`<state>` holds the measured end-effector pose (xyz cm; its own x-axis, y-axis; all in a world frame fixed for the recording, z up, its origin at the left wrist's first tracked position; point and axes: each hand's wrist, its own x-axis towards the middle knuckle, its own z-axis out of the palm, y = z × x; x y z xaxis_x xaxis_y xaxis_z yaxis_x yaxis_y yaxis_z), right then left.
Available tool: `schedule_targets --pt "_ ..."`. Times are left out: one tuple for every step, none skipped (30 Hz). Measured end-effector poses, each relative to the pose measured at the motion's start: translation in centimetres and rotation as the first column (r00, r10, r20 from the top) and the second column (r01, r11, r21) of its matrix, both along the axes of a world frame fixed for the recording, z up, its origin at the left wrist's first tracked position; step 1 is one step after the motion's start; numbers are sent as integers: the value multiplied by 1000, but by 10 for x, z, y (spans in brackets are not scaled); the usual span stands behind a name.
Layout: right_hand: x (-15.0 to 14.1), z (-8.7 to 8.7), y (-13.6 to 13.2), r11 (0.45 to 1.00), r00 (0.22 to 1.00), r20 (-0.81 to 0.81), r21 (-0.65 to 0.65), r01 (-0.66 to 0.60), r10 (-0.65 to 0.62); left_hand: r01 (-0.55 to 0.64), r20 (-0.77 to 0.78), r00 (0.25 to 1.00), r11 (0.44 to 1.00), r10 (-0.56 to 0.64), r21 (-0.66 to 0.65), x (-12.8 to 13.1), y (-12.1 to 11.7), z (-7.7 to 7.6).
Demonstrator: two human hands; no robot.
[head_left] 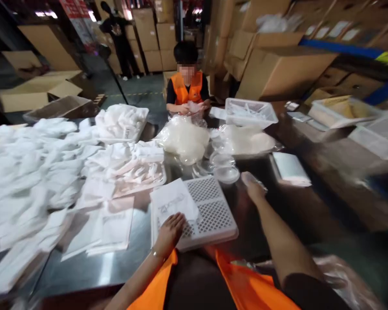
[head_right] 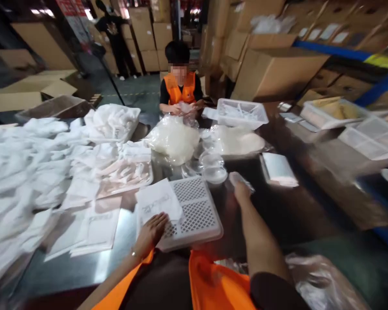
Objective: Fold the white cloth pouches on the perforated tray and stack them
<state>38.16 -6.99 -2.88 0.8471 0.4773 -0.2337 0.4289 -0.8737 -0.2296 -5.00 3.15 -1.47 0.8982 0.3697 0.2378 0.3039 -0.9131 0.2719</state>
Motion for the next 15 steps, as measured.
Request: schedule_targets --pt "-5 -2 -9 998 1000 -22 57 15 -14 -3 2 1000 999 3 -43 2 1 7" --pt "-10 -4 -18 992 998 -41 117 41 -36 -11 -2 1000 996 11 -91 5 3 13" --pt "-14 -5 -26 981 996 -64 182 70 -60 -13 -16 1000 991 11 -133 7 5 18" --pt "-18 -7 -33 962 992 -95 250 109 -88 -16 -28 1000 986 12 -168 8 7 21" --pt "-23 -7 -39 933 984 -128 321 160 -125 -17 -39 999 981 10 -193 9 8 24" --pt "-28 -7 -43 890 973 -163 400 217 -163 -15 -46 999 978 6 -208 9 9 24" --pt "-34 -6 -45 830 959 -204 486 274 -197 -13 -47 999 977 3 -214 8 10 24" --pt "-43 -4 -46 748 942 -249 576 329 -224 -13 -44 999 977 3 -212 8 10 23" --pt "-53 -1 -46 647 925 -299 663 377 -233 -19 -39 999 979 11 -204 7 9 22" --pt "-64 2 -44 532 910 -352 738 415 -221 -29 -33 999 981 23 -194 7 9 20" --pt "-76 7 -42 409 895 -403 797 445 -191 -42 -27 999 982 38 -184 7 8 18" --pt "-88 12 -40 290 883 -445 834 470 -151 -56 -20 998 983 53 -176 7 7 16" --pt "-99 19 -38 189 873 -476 852 487 -104 -66 -14 998 984 65 -168 6 6 14" --pt "-109 25 -36 98 859 -511 853 512 -42 -70 -11 998 984 69 -161 6 6 13" --pt "-116 31 -35 27 830 -556 831 556 44 -65 -7 998 986 65 -154 6 6 12"
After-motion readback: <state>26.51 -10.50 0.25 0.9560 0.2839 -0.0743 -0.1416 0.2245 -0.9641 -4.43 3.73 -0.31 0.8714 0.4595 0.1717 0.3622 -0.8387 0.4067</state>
